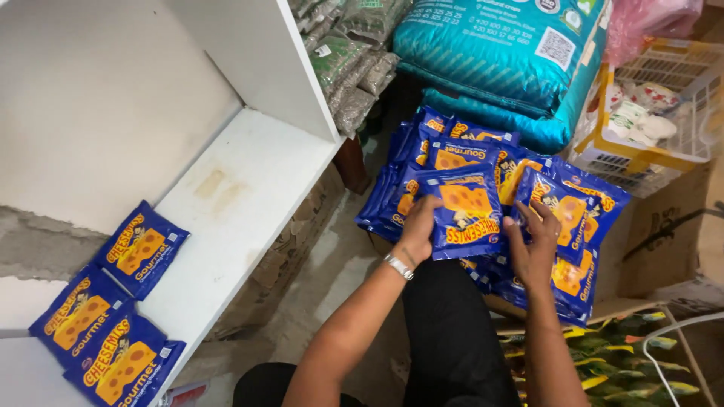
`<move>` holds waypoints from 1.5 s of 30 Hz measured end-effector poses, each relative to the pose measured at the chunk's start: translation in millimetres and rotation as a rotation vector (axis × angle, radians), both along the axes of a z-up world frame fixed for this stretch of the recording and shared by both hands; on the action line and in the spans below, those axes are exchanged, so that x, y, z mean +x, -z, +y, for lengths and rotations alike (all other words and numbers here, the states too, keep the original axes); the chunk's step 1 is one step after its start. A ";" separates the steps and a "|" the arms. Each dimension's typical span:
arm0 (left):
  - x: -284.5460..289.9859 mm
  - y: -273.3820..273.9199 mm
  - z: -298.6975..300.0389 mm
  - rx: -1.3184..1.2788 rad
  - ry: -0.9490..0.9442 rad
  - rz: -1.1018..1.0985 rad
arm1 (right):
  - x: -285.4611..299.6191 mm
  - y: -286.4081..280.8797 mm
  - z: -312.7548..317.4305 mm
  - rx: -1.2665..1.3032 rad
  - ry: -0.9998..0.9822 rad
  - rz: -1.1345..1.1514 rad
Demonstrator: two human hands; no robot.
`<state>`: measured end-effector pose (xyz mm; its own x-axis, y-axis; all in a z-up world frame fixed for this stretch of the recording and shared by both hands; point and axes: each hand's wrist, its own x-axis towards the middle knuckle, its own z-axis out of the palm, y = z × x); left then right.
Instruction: Arranging and stocking snack pouches onto a retail shelf.
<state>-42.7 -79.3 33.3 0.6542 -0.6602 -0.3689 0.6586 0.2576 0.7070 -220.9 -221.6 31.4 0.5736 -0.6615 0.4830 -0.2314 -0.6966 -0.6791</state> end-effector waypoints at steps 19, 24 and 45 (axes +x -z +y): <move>30.9 -0.2 205.6 -0.362 0.462 0.160 | 114.1 -59.8 79.0 1.169 -1.128 0.160; 34.2 21.0 246.7 -0.320 0.240 0.195 | 155.8 -5.9 110.6 2.041 -0.963 -0.182; 37.5 -35.4 486.5 0.859 -0.860 -0.884 | 312.2 -52.0 389.7 0.913 -1.441 0.170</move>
<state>-5.2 407.2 68.7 0.9313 0.2370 0.2767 -0.1822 -0.3549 0.9170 91.3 168.1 83.4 0.9088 0.3905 0.1470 0.0819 0.1785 -0.9805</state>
